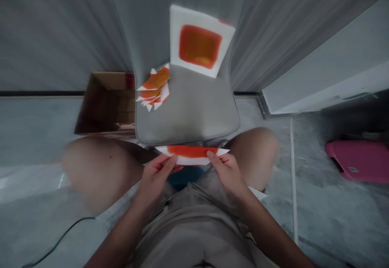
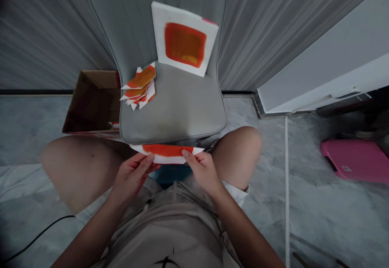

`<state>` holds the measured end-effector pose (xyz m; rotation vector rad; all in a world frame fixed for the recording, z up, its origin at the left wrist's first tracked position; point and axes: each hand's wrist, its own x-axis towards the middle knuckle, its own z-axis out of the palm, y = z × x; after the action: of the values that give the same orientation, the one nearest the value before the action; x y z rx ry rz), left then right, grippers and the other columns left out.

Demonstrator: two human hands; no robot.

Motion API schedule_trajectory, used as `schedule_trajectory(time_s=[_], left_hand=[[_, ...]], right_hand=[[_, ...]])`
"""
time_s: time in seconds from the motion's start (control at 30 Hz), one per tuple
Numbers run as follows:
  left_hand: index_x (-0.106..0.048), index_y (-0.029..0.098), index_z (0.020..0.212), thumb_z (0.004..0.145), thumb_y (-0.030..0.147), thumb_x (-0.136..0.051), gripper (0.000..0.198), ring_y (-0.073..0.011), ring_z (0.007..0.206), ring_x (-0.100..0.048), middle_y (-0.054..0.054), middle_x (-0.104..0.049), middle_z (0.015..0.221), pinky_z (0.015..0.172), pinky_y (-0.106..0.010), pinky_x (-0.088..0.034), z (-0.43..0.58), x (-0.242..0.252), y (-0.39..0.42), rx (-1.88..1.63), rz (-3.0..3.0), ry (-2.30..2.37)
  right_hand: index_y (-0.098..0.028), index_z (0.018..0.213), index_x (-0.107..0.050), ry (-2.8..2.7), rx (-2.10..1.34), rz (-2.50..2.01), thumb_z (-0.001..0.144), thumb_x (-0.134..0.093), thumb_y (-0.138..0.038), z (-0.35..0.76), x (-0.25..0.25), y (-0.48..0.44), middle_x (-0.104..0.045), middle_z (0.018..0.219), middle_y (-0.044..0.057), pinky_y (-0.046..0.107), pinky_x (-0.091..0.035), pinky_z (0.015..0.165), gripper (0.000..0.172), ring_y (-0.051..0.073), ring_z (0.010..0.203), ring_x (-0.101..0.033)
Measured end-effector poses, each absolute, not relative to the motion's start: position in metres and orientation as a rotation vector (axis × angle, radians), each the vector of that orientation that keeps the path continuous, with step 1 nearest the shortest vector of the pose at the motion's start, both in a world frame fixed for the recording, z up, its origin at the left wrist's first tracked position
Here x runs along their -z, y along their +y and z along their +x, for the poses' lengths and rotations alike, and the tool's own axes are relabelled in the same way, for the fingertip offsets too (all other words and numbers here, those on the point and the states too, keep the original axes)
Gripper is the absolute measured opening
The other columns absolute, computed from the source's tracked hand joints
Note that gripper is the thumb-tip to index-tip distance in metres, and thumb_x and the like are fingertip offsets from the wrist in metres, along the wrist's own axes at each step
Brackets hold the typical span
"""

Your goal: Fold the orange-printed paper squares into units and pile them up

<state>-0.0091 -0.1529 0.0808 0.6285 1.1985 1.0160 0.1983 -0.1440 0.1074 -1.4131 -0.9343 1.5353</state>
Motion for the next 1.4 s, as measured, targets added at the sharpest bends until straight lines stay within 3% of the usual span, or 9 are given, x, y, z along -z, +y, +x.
schedule_trajectory(time_s=[0.33,0.5,0.63,0.77,0.87,0.97,1.1,1.27,1.4], left_hand=[[-0.08,0.019,0.107,0.081,0.056,-0.086,0.045,-0.0179,0.089,-0.078,-0.007,-0.082,0.102,0.077,-0.024,-0.061,-0.005,-0.089,-0.139,-1.283,0.484,1.195],[-0.077,0.02,0.117,0.081,0.063,-0.083,0.056,-0.0226,0.103,-0.079,-0.011,-0.08,0.122,0.087,-0.029,-0.063,-0.008,-0.093,-0.138,-1.226,0.428,1.178],[-0.078,0.016,0.112,0.077,0.065,-0.085,0.061,-0.0253,0.094,-0.081,-0.015,-0.082,0.111,0.08,-0.031,-0.065,-0.012,-0.094,-0.14,-1.061,0.356,1.197],[-0.08,0.014,0.104,0.071,0.058,-0.092,0.056,-0.0213,0.084,-0.081,-0.012,-0.083,0.096,0.072,-0.025,-0.064,-0.014,-0.09,-0.144,-0.956,0.348,1.236],[-0.08,0.014,0.091,0.067,0.052,-0.096,0.048,-0.0171,0.077,-0.079,-0.009,-0.082,0.088,0.069,-0.021,-0.063,-0.011,-0.087,-0.147,-0.95,0.325,1.281],[-0.08,0.014,0.088,0.065,0.048,-0.098,0.045,-0.0172,0.077,-0.08,-0.007,-0.082,0.085,0.069,-0.022,-0.064,-0.008,-0.086,-0.147,-0.973,0.292,1.273],[-0.081,0.014,0.089,0.065,0.045,-0.099,0.044,-0.0177,0.078,-0.08,-0.007,-0.081,0.083,0.07,-0.023,-0.066,-0.007,-0.085,-0.148,-1.001,0.28,1.265],[-0.08,0.012,0.087,0.063,0.045,-0.1,0.045,-0.0161,0.075,-0.079,-0.007,-0.081,0.081,0.071,-0.021,-0.065,-0.011,-0.081,-0.153,-1.039,0.275,1.278],[-0.081,0.017,0.091,0.057,0.046,-0.102,0.049,-0.0163,0.078,-0.08,-0.006,-0.083,0.091,0.071,-0.022,-0.065,-0.009,-0.08,-0.165,-1.127,0.196,1.26]], right_hand=[[-0.025,0.1,-0.086,-1.075,-1.513,-1.386,0.09,-0.073,-0.065,0.203,-0.105,-0.142,-0.083,0.091,0.006,0.041,-0.063,0.089,0.043,0.027,0.094,-0.078],[-0.032,0.115,-0.083,-1.457,-1.222,-1.199,0.097,-0.072,-0.046,0.217,-0.102,-0.137,-0.081,0.121,0.006,0.04,-0.063,0.099,0.025,0.024,0.112,-0.077],[-0.038,0.127,-0.077,-1.744,-0.962,-1.061,0.098,-0.072,-0.037,0.231,-0.099,-0.137,-0.063,0.152,0.005,0.043,-0.058,0.11,0.029,0.025,0.131,-0.068],[-0.042,0.128,-0.075,-1.866,-0.87,-1.003,0.1,-0.07,-0.033,0.236,-0.091,-0.14,-0.056,0.16,0.002,0.044,-0.054,0.116,0.03,0.025,0.14,-0.061],[-0.04,0.127,-0.077,-1.806,-0.937,-1.019,0.101,-0.068,-0.04,0.232,-0.084,-0.144,-0.06,0.156,0.003,0.044,-0.056,0.114,0.027,0.025,0.135,-0.065],[-0.036,0.142,-0.068,-1.404,-1.139,-1.256,0.104,-0.061,-0.05,0.224,-0.081,-0.148,-0.07,0.143,0.007,0.043,-0.058,0.109,0.041,0.024,0.125,-0.071],[-0.025,0.132,-0.074,-0.849,-1.519,-1.421,0.096,-0.053,-0.077,0.217,-0.086,-0.155,-0.082,0.108,0.01,0.037,-0.064,0.08,0.067,0.025,0.097,-0.079],[-0.021,0.092,-0.082,-0.878,-1.839,-1.428,0.077,-0.085,-0.065,0.214,-0.094,-0.162,-0.083,0.09,0.008,0.027,-0.053,0.059,0.047,0.022,0.078,-0.078],[-0.02,0.088,-0.081,-0.777,-1.86,-1.423,0.078,-0.085,-0.06,0.204,-0.095,-0.166,-0.083,0.09,0.009,0.027,-0.053,0.062,0.042,0.021,0.077,-0.078]])
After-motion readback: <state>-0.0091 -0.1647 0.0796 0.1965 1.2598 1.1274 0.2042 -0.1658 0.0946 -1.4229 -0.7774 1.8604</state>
